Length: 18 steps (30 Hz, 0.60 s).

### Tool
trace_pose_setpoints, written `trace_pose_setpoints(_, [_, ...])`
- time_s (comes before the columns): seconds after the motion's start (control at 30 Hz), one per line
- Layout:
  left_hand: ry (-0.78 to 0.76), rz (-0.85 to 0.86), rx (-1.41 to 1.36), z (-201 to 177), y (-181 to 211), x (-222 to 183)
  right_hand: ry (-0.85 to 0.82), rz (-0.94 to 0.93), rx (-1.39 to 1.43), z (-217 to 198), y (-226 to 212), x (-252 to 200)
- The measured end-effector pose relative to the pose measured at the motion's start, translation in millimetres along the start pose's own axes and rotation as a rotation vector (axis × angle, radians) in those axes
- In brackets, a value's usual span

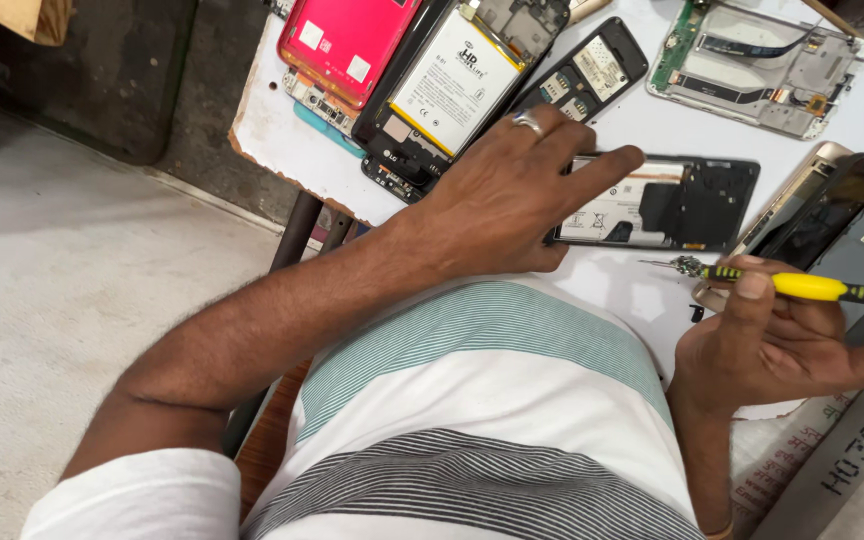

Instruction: The person uses a yellow-handled screwdriver to remove and install screws on the back of a disassembled smartphone. The person repeatedly picks up screws, places them into the screwdriver, and tightens them into the phone chassis.

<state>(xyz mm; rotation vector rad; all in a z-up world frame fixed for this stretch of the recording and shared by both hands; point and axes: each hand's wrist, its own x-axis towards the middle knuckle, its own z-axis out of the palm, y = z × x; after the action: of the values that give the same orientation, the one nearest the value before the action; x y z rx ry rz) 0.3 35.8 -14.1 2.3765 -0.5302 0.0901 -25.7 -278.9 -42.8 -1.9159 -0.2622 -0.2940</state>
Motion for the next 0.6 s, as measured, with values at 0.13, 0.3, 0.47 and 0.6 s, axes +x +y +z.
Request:
trace_pose_setpoints(0.13, [0.077,-0.070,-0.016,13.1,2.0,-7.1,-0.038,-0.053,-0.032,8.6,-5.2,3.1])
trace_pose_setpoints(0.3, [0.040,-0.066,-0.018,23.8,1.9,-5.7,-0.144,-0.180,-0.127,27.5,-19.1,17.1])
trace_pose_setpoints(0.47, [0.054,-0.073,0.024,17.1,-2.1,-26.5,-0.227,-0.244,-0.198,44.5,-33.1,27.3])
trace_pose_setpoints(0.6, [0.076,-0.111,0.047,13.1,-7.5,-39.3,-0.295,-0.329,-0.213,59.2,-38.1,39.4])
